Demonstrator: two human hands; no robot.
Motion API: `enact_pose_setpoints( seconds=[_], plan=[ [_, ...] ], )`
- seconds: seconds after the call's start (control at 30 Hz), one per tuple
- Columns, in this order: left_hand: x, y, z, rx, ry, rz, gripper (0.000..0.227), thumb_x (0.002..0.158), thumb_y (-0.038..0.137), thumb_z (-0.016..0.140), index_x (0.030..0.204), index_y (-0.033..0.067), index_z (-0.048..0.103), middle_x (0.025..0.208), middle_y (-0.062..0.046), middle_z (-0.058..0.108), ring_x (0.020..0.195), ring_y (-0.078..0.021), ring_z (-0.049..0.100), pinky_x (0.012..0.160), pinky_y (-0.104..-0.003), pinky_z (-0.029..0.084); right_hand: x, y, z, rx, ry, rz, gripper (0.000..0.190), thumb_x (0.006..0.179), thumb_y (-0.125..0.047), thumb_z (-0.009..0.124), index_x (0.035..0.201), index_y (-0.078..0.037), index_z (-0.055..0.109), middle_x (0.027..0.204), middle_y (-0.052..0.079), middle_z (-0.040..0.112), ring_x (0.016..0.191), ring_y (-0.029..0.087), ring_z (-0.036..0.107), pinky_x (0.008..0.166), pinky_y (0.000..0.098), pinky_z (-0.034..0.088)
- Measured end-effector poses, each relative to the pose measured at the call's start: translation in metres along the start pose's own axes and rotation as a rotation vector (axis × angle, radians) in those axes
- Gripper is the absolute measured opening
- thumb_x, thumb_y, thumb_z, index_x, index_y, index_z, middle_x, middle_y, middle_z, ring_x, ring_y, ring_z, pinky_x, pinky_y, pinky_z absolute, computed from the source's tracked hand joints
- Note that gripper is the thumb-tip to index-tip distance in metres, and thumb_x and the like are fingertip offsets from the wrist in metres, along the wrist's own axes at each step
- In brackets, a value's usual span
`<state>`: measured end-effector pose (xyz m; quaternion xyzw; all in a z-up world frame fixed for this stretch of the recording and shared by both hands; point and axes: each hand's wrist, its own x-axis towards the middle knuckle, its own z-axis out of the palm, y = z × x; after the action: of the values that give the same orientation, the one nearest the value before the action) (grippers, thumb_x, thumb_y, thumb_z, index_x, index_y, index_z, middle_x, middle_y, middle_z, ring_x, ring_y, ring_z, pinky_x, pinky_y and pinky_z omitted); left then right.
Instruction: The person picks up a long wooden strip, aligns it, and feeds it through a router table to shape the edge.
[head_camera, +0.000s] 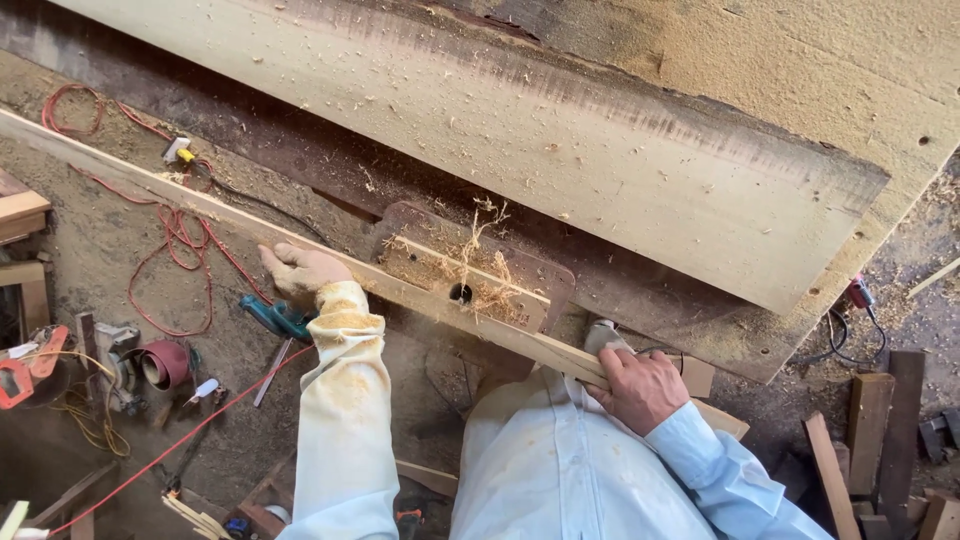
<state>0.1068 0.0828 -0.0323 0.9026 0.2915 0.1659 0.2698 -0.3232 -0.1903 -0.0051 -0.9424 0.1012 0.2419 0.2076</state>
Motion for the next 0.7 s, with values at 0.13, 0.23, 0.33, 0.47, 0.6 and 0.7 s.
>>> enact_pose_setpoints(
  seconds=[0.13,0.23,0.33,0.47,0.6,0.7],
  plan=[
    [-0.039,0.016,-0.031,0.012,-0.037,0.03,0.039,0.106,0.035,0.046,0.131,0.0163,0.07,0.125,-0.017,0.07,0.117,-0.0361,0.065,0.102,-0.044,0.049,-0.003,-0.005,-0.006,0.044,0.01,0.039,0.053,0.085,-0.07,0.059,0.103,-0.021,0.049,0.084,0.003,0.062,0.078,0.031,0.074,0.074,0.0449,0.049],
    [-0.091,0.007,-0.049,0.031,-0.01,0.121,0.037,0.104,0.032,0.051,0.131,0.0137,0.07,0.129,-0.016,0.066,0.118,-0.0378,0.062,0.103,-0.046,0.047,-0.002,-0.005,-0.01,0.075,-0.006,0.039,0.052,0.087,-0.07,0.055,0.105,-0.021,0.048,0.086,0.003,0.064,0.079,0.032,0.075,0.075,0.0455,0.049],
    [-0.138,-0.01,-0.055,0.076,0.024,0.257,0.036,0.101,0.027,0.06,0.131,0.0097,0.071,0.135,-0.014,0.06,0.12,-0.0405,0.058,0.105,-0.05,0.045,-0.003,-0.005,-0.006,0.057,0.023,0.054,0.05,0.084,-0.067,0.061,0.102,-0.022,0.048,0.086,0.002,0.066,0.078,0.032,0.075,0.075,0.0456,0.048],
    [-0.185,-0.029,-0.04,0.032,0.067,0.257,0.042,0.101,0.026,0.06,0.14,0.0135,0.064,0.139,-0.01,0.059,0.124,-0.0367,0.057,0.107,-0.048,0.045,-0.001,-0.006,-0.009,0.065,0.01,0.036,0.052,0.083,-0.068,0.061,0.101,-0.022,0.047,0.086,0.003,0.066,0.081,0.033,0.074,0.074,0.0461,0.047],
    [-0.2,-0.011,-0.042,0.096,0.217,0.258,0.037,0.1,0.023,0.061,0.136,0.0157,0.067,0.135,-0.006,0.063,0.122,-0.0343,0.059,0.103,-0.048,0.046,-0.002,-0.005,-0.013,0.056,0.012,0.047,0.05,0.084,-0.067,0.062,0.103,-0.022,0.048,0.087,0.003,0.066,0.084,0.032,0.074,0.076,0.0454,0.046],
    [-0.202,-0.005,-0.043,0.133,0.253,0.225,0.037,0.099,0.025,0.061,0.135,0.0209,0.067,0.135,0.0,0.063,0.122,-0.0305,0.059,0.101,-0.048,0.046,-0.006,-0.007,-0.022,0.057,0.05,0.047,0.053,0.085,-0.068,0.061,0.111,-0.023,0.05,0.09,0.002,0.066,0.088,0.03,0.074,0.078,0.0441,0.046]
  ],
)
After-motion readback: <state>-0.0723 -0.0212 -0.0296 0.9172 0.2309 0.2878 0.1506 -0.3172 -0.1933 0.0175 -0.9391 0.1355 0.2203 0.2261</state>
